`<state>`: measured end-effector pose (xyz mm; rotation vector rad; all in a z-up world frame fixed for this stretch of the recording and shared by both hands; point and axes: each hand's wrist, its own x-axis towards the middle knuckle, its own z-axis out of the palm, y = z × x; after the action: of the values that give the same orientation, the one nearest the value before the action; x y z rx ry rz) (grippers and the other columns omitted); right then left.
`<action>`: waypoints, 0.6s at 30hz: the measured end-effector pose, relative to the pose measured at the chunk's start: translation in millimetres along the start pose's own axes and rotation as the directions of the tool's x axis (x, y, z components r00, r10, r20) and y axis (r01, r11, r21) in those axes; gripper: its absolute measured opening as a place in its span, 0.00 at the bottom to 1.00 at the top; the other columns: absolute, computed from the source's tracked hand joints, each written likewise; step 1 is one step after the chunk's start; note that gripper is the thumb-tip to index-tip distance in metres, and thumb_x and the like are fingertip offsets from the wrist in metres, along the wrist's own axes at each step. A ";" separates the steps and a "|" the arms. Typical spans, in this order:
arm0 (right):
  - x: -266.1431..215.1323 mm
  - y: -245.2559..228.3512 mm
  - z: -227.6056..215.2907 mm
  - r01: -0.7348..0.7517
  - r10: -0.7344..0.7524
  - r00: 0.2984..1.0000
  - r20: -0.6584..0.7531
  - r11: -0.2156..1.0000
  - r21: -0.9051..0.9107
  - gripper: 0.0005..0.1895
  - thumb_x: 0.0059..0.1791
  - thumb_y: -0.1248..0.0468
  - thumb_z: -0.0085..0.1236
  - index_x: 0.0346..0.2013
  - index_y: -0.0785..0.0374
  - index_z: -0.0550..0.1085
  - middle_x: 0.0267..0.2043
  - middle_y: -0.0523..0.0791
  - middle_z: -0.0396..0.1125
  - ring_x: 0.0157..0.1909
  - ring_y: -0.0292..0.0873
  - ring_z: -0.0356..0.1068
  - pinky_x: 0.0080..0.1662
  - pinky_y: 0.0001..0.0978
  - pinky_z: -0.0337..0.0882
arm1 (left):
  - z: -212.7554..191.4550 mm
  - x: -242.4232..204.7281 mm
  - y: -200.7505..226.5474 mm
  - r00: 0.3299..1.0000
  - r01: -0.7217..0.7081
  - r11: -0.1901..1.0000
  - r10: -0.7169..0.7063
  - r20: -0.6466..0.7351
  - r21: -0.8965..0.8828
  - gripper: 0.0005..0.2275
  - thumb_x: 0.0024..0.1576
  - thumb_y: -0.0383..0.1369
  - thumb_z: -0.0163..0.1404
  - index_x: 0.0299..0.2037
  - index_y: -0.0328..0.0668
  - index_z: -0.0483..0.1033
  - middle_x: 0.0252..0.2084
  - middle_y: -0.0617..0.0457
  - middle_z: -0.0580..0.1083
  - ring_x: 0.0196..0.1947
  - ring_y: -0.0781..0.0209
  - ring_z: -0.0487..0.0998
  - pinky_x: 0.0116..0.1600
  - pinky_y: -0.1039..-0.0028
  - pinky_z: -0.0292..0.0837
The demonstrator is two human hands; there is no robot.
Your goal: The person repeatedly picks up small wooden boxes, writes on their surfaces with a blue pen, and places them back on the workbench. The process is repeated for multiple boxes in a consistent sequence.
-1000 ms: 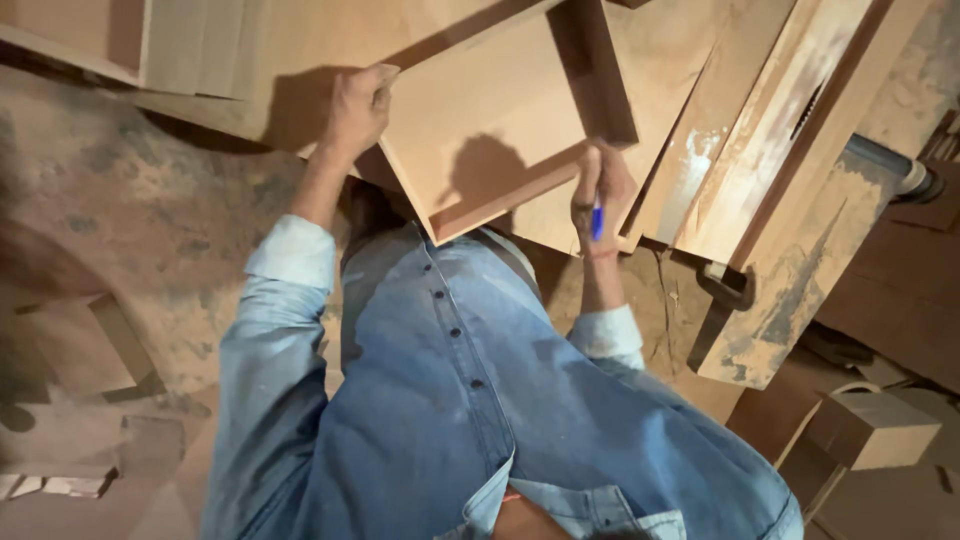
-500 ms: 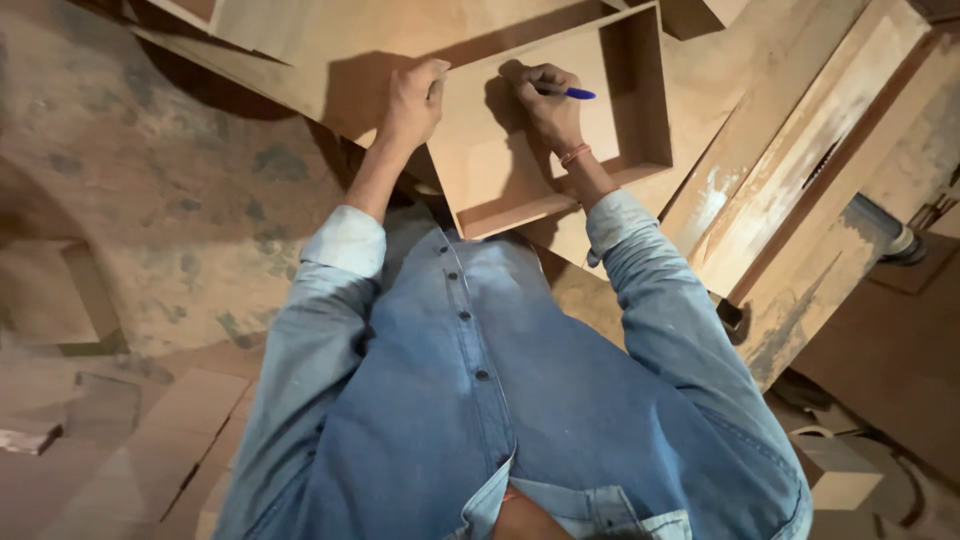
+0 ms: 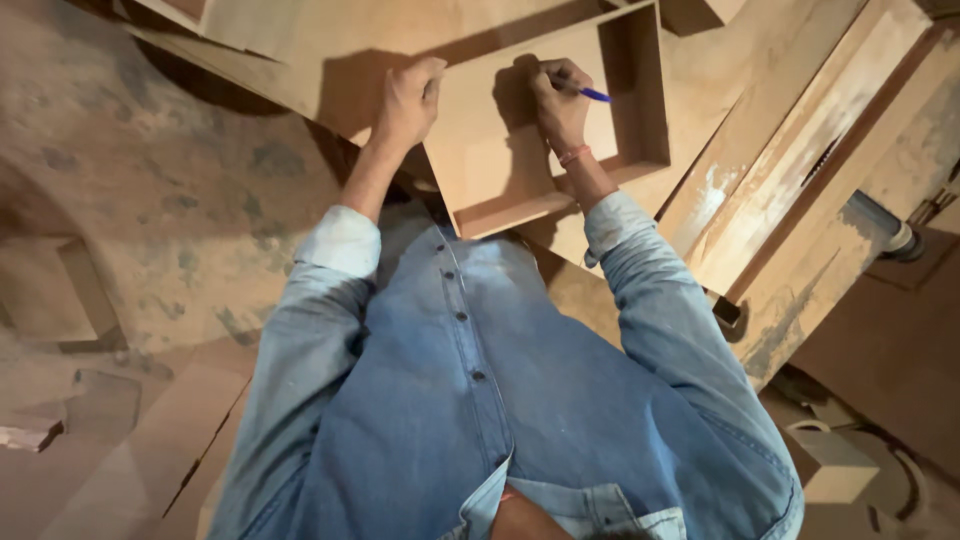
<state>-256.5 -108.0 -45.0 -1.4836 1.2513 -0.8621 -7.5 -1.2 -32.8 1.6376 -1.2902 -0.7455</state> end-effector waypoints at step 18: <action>-4.8 -11.6 -6.9 0.098 -0.099 0.995 0.027 0.994 0.042 0.11 0.51 0.64 0.59 0.39 0.73 0.77 0.34 0.48 0.75 0.37 0.38 0.73 0.43 0.29 0.74 | -8.3 0.6 13.2 1.000 -0.021 1.000 0.021 0.012 -0.011 0.10 0.59 0.19 0.51 0.49 0.33 0.79 0.44 0.36 0.78 0.46 0.40 0.82 0.48 0.63 0.79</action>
<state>-260.8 -104.9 -31.7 -1.5306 1.1409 -0.9229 -5.8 -0.2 -17.4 1.6112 -1.3078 -0.7496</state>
